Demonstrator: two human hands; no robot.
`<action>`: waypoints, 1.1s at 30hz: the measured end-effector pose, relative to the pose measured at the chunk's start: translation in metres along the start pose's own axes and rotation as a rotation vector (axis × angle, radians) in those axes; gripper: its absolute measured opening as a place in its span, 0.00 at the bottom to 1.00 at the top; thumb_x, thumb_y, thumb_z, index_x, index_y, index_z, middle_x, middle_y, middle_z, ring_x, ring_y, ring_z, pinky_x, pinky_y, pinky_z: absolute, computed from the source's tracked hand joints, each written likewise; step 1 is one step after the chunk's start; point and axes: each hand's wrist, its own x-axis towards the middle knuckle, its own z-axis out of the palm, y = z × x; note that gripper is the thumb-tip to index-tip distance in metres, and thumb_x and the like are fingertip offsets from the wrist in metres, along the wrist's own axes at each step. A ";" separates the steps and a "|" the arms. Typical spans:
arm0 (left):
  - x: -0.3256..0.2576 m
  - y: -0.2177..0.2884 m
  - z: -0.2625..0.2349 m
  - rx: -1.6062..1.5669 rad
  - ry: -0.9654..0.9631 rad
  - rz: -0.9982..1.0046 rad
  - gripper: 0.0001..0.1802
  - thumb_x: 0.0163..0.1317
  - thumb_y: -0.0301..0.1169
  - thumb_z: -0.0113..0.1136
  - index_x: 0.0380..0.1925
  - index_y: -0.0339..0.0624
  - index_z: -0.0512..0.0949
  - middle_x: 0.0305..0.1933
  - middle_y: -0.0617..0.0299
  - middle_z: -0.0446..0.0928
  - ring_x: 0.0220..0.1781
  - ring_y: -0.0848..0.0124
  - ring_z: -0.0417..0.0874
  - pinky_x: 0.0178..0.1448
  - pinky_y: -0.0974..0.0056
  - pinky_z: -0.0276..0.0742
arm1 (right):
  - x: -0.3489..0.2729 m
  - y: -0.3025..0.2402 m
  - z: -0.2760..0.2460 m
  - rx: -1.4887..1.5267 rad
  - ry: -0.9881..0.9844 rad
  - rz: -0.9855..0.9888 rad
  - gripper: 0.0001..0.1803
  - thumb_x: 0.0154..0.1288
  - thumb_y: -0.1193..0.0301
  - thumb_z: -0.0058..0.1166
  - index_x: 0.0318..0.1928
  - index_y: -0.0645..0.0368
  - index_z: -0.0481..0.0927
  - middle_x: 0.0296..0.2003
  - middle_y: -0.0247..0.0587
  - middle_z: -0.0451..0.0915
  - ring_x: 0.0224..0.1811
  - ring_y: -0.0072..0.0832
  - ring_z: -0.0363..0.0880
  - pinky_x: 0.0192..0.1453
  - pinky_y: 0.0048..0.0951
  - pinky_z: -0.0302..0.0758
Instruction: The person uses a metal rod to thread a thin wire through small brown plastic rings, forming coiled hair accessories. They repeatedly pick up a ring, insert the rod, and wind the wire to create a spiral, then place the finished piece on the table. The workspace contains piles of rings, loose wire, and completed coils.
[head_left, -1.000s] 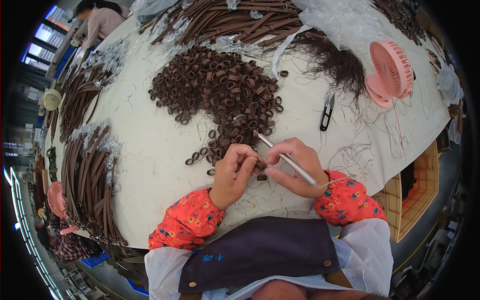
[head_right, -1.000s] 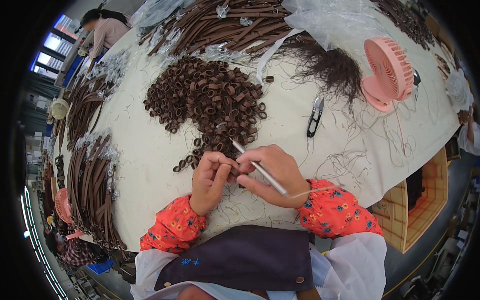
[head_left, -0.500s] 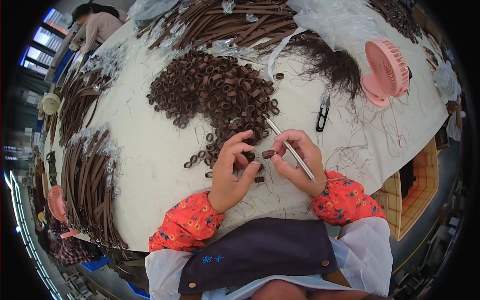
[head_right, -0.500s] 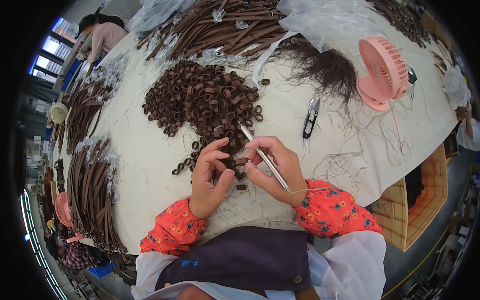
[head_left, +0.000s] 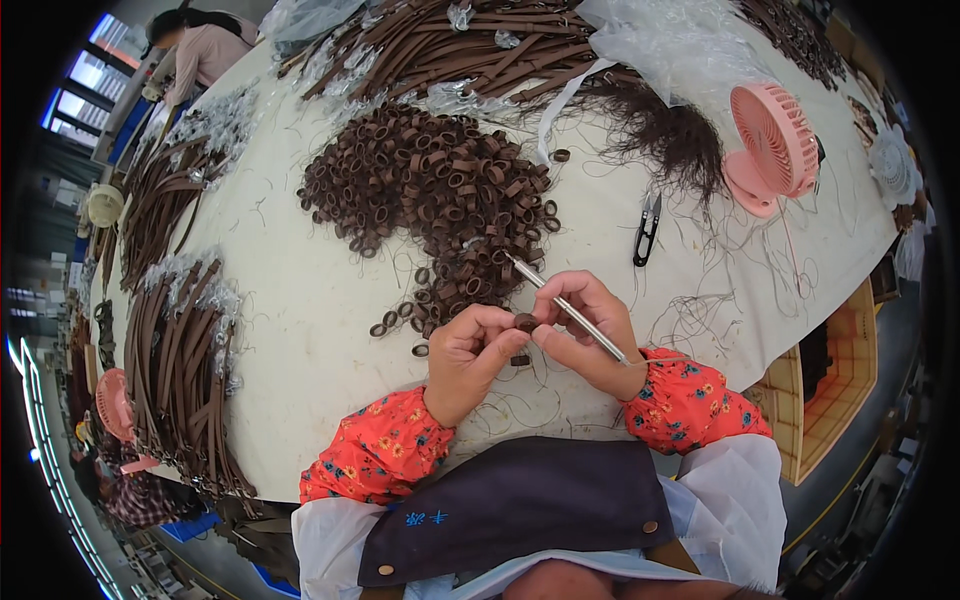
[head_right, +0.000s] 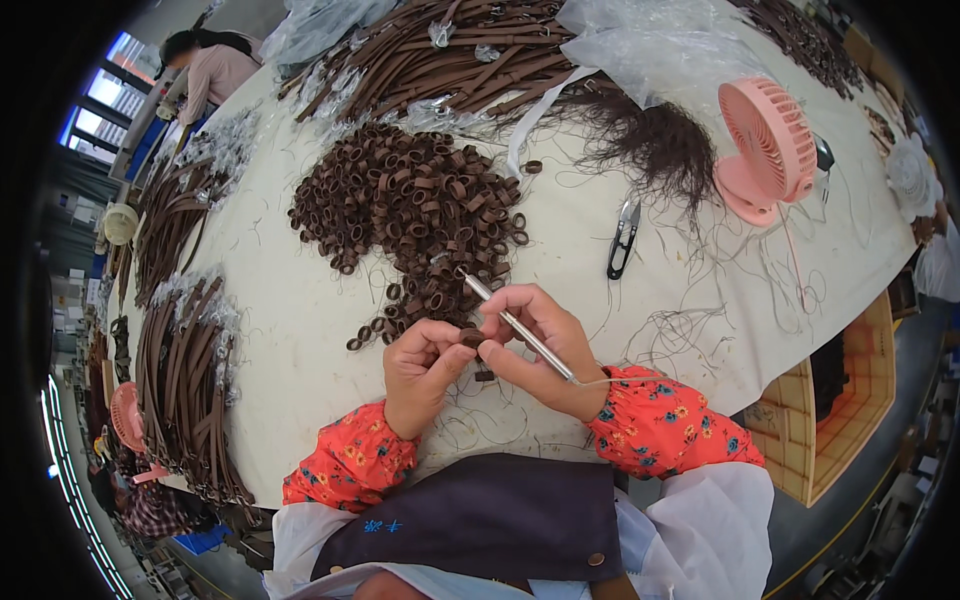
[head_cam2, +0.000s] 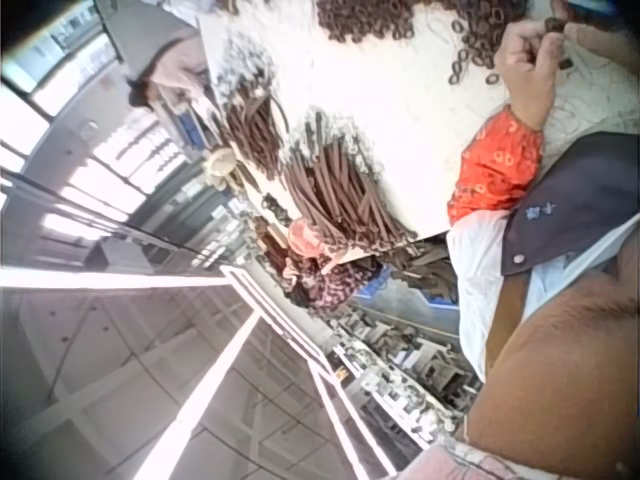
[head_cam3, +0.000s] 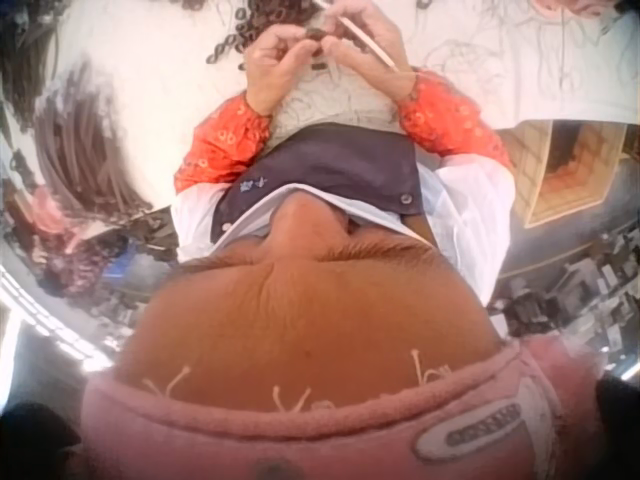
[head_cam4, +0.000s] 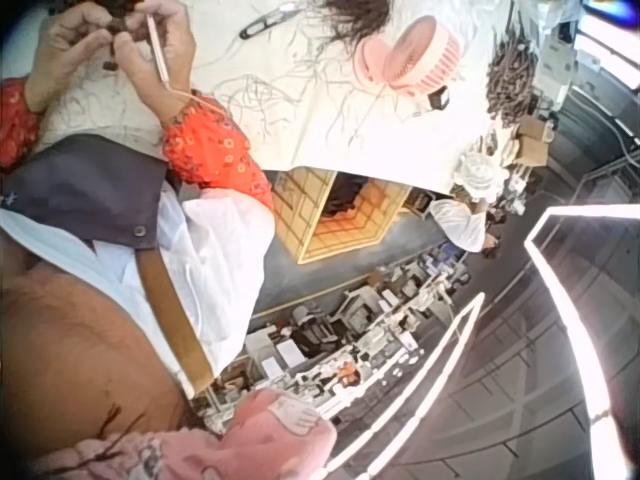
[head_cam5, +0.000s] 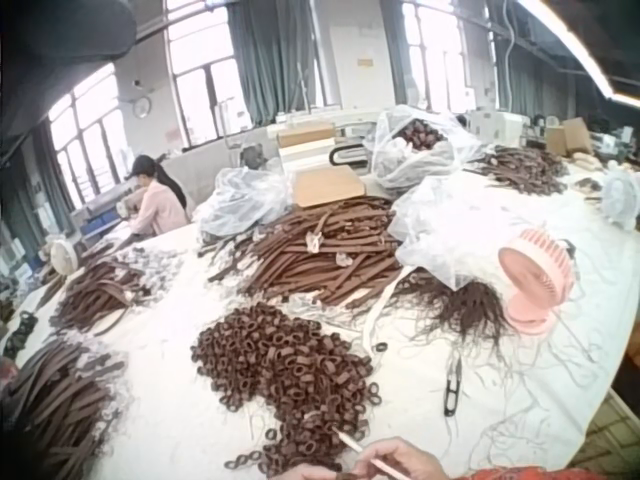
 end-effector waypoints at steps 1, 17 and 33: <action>0.000 0.001 -0.001 0.002 0.004 -0.011 0.05 0.64 0.23 0.60 0.38 0.35 0.77 0.23 0.74 0.70 0.24 0.88 0.64 0.27 0.78 0.59 | 0.000 -0.003 0.000 -0.018 0.002 0.008 0.18 0.63 0.77 0.56 0.53 0.59 0.69 0.39 0.34 0.75 0.39 0.16 0.74 0.41 0.19 0.73; 0.006 0.002 -0.006 0.017 0.042 -0.053 0.05 0.68 0.27 0.56 0.38 0.37 0.74 0.24 0.78 0.66 0.24 0.89 0.58 0.27 0.79 0.53 | 0.001 -0.018 -0.013 0.049 0.021 -0.159 0.14 0.75 0.67 0.40 0.44 0.66 0.73 0.23 0.35 0.74 0.31 0.23 0.77 0.40 0.25 0.73; 0.006 0.001 -0.008 -0.102 -0.023 -0.130 0.06 0.68 0.29 0.55 0.40 0.37 0.74 0.25 0.77 0.69 0.24 0.89 0.59 0.27 0.79 0.54 | 0.004 -0.015 -0.011 -0.006 0.019 -0.109 0.09 0.71 0.72 0.47 0.48 0.64 0.72 0.32 0.37 0.77 0.39 0.21 0.77 0.45 0.24 0.75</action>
